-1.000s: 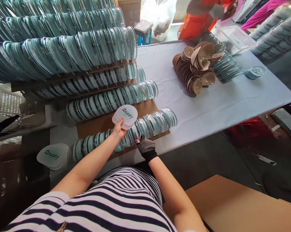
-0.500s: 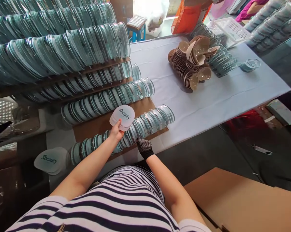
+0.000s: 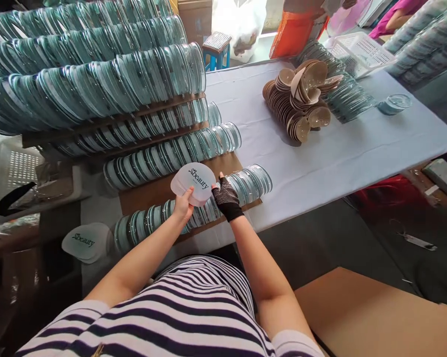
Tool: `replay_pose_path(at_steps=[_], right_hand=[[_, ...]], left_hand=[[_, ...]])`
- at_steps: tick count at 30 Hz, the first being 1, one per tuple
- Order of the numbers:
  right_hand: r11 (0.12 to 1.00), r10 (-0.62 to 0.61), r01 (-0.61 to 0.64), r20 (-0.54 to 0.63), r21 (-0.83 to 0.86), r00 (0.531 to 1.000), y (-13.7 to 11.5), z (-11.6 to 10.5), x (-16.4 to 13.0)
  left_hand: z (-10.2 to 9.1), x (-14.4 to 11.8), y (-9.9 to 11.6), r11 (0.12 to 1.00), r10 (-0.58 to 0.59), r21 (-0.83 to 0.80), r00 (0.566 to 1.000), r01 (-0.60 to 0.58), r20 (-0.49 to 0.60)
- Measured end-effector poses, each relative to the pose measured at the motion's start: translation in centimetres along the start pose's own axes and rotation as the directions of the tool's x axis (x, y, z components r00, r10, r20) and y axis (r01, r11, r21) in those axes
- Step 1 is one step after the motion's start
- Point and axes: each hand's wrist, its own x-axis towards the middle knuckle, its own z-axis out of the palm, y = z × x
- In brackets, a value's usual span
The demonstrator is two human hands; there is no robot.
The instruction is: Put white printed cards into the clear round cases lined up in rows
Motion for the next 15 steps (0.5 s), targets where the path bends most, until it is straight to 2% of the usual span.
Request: replay_pose_path(at_steps=[1,3,5,6,8,10,13,15], right_hand=[[0.993,-0.091,0.089,-0.017,-0.075,0.996,-0.8,0.3,-0.2],[0.945,-0.266,0.265,0.019,-0.194,0.964,-2.0,1.2,-1.2],[0.898,-0.377,0.366,0.003,-0.243,0.926,-2.5,2.3,-2.5],[0.901,-0.377,0.354,-0.049,-0.249,0.925,-2.5,2.7,-3.0],[0.94,-0.291,0.244,-0.187,-0.239,0.938,-2.2,3.3,-3.6],[0.961,-0.217,0.157,-0.267,-0.226,0.939,-2.0,3.6,-3.9],[0.952,-0.265,0.223,-0.201,-0.209,0.943,-2.4,3.9,-4.1],[0.969,-0.222,0.208,-0.105,-0.133,0.969,-2.9,4.0,-4.1]], left_hand=[[-0.2,-0.4,0.0,1.0,0.018,0.012,1.0,-0.018,0.019],[-0.7,-1.2,0.1,0.998,0.054,0.038,0.998,-0.055,0.015],[-1.0,-1.7,0.2,0.994,0.088,0.063,0.996,-0.089,0.011],[-1.1,-1.8,0.3,0.992,0.103,0.069,0.995,-0.104,0.017],[-1.4,-2.0,0.4,0.989,0.129,0.068,0.991,-0.131,0.034],[-1.8,-2.1,0.6,0.986,0.156,0.063,0.987,-0.157,0.026],[-2.5,-2.3,0.7,0.987,0.136,0.083,0.991,-0.136,0.006],[-2.8,-2.4,0.9,0.991,0.102,0.085,0.994,-0.104,0.03]])
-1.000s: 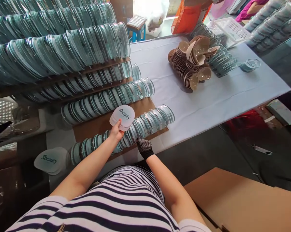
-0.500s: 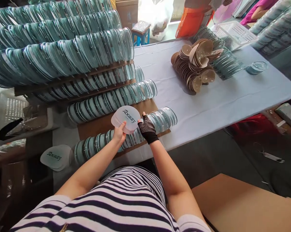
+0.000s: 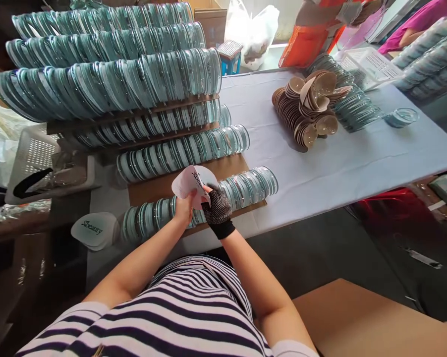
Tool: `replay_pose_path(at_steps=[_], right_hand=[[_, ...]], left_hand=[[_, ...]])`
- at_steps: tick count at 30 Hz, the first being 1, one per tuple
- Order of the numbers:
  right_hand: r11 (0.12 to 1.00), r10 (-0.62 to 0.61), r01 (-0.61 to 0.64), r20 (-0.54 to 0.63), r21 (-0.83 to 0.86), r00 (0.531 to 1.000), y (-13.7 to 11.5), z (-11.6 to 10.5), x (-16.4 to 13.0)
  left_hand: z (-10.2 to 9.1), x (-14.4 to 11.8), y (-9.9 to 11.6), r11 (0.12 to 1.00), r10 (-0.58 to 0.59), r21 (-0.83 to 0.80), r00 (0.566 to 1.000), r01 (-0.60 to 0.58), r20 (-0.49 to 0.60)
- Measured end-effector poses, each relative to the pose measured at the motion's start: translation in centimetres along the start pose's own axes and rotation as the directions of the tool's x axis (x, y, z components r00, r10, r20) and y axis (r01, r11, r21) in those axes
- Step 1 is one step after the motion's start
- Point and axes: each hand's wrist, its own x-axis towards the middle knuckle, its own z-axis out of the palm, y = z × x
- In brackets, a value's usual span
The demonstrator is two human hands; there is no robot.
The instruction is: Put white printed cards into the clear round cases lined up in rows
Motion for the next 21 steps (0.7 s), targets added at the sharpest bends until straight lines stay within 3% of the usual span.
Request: replay_pose_path(at_steps=[2,4,7,9,11,13,17,19,21], right_hand=[[0.989,0.124,-0.129,0.071,0.074,0.99,-0.2,-0.3,-0.1],[0.964,0.256,-0.257,0.022,0.067,0.966,0.2,-1.3,-1.1],[0.955,0.276,-0.276,-0.018,-0.11,0.961,1.3,-3.8,-5.3],[0.954,0.235,-0.191,0.179,-0.231,0.955,1.8,-5.0,-9.2],[0.945,0.246,-0.126,0.397,-0.303,0.884,1.8,-5.3,-12.3],[0.923,0.304,-0.116,0.51,-0.367,0.804,1.2,-4.5,-13.6],[0.857,0.416,-0.105,0.556,-0.504,0.719,-0.3,-0.8,-10.3],[0.838,0.429,-0.089,0.55,-0.538,0.717,-0.8,0.9,-7.9],[0.838,0.415,-0.087,0.525,-0.539,0.743,-1.1,1.9,-6.5]], left_hand=[[-0.2,0.2,0.3,0.999,-0.021,-0.03,1.0,0.022,0.02],[-0.3,0.9,0.8,0.994,-0.058,-0.091,0.998,0.055,-0.031],[-0.6,2.9,2.1,0.973,-0.149,-0.196,0.979,0.121,-0.136],[-1.0,4.1,2.8,0.958,-0.213,-0.236,0.958,0.165,-0.193],[-1.4,4.9,3.2,0.943,-0.266,-0.266,0.935,0.202,-0.232],[-1.6,5.0,3.1,0.935,-0.289,-0.279,0.927,0.219,-0.239],[-2.0,4.4,2.4,0.946,-0.239,-0.268,0.949,0.18,-0.207],[-2.1,4.3,2.2,0.951,-0.218,-0.265,0.956,0.162,-0.195],[-2.2,4.3,2.1,0.951,-0.214,-0.265,0.956,0.157,-0.201]])
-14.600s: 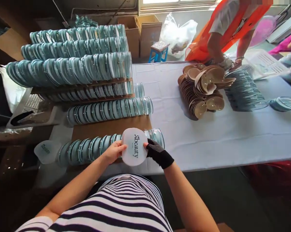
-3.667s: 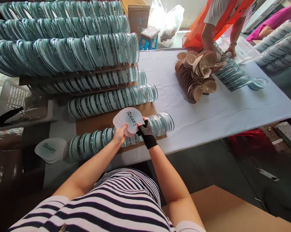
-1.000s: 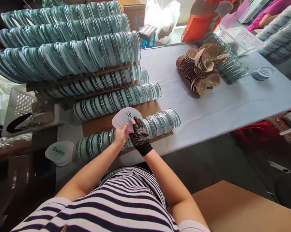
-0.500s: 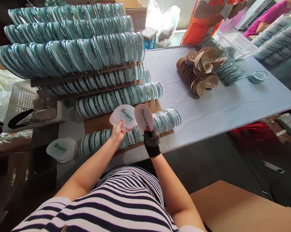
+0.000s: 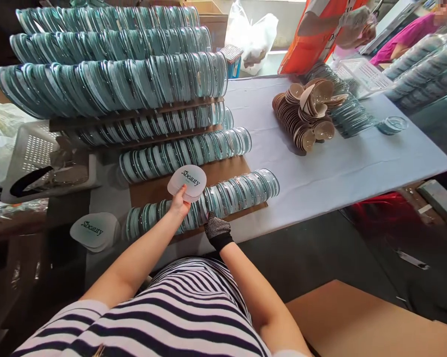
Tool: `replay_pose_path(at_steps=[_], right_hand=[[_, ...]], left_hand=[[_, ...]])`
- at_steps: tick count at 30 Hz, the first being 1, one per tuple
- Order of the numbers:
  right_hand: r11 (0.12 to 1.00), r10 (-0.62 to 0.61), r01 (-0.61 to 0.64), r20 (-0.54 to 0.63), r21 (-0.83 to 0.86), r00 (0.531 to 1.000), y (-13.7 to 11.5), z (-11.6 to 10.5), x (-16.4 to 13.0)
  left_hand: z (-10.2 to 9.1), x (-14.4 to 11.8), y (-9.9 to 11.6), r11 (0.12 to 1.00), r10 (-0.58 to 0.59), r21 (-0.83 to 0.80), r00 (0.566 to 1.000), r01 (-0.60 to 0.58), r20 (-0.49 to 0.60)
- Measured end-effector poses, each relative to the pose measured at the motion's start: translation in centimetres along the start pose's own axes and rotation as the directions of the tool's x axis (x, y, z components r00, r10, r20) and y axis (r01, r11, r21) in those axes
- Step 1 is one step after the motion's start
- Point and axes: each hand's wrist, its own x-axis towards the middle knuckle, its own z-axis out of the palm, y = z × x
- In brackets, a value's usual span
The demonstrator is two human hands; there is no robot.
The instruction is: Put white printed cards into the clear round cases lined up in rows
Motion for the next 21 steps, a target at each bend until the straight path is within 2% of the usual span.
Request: replay_pose_path(at_steps=[5,9,11,13,16,18,20,21], right_hand=[[1.0,-0.024,0.025,-0.108,0.008,0.994,0.3,0.6,0.4],[0.999,-0.037,0.036,-0.076,-0.01,0.996,0.6,1.2,1.6],[0.998,-0.049,0.051,-0.052,0.042,0.997,0.7,1.4,2.5],[0.959,-0.052,0.042,0.027,0.28,0.998,0.9,1.4,3.1],[0.741,-0.155,-0.025,0.207,0.671,0.966,1.3,1.3,3.4],[0.638,-0.248,-0.059,0.277,0.768,0.928,1.5,0.8,3.6],[0.657,-0.268,-0.099,0.354,0.747,0.896,1.7,-0.5,4.0],[0.701,-0.233,-0.095,0.353,0.707,0.906,1.8,-1.4,4.3]], left_hand=[[-0.4,0.6,0.0,0.999,-0.031,-0.01,0.999,0.031,-0.003],[-0.7,0.7,-0.2,0.999,-0.042,-0.012,0.999,0.042,-0.006],[-0.7,0.7,-0.2,0.999,-0.046,-0.015,0.999,0.045,-0.013],[-0.7,0.6,-0.2,0.999,-0.043,-0.006,0.999,0.043,-0.029],[-0.5,0.5,-0.2,1.0,-0.018,0.008,0.999,0.019,-0.033],[-0.3,0.3,-0.3,1.0,0.002,0.004,1.0,-0.002,-0.022],[-0.2,0.0,-0.4,1.0,0.023,0.004,1.0,-0.023,-0.02],[-0.2,-0.2,-0.4,0.999,0.039,0.008,0.999,-0.039,-0.014]])
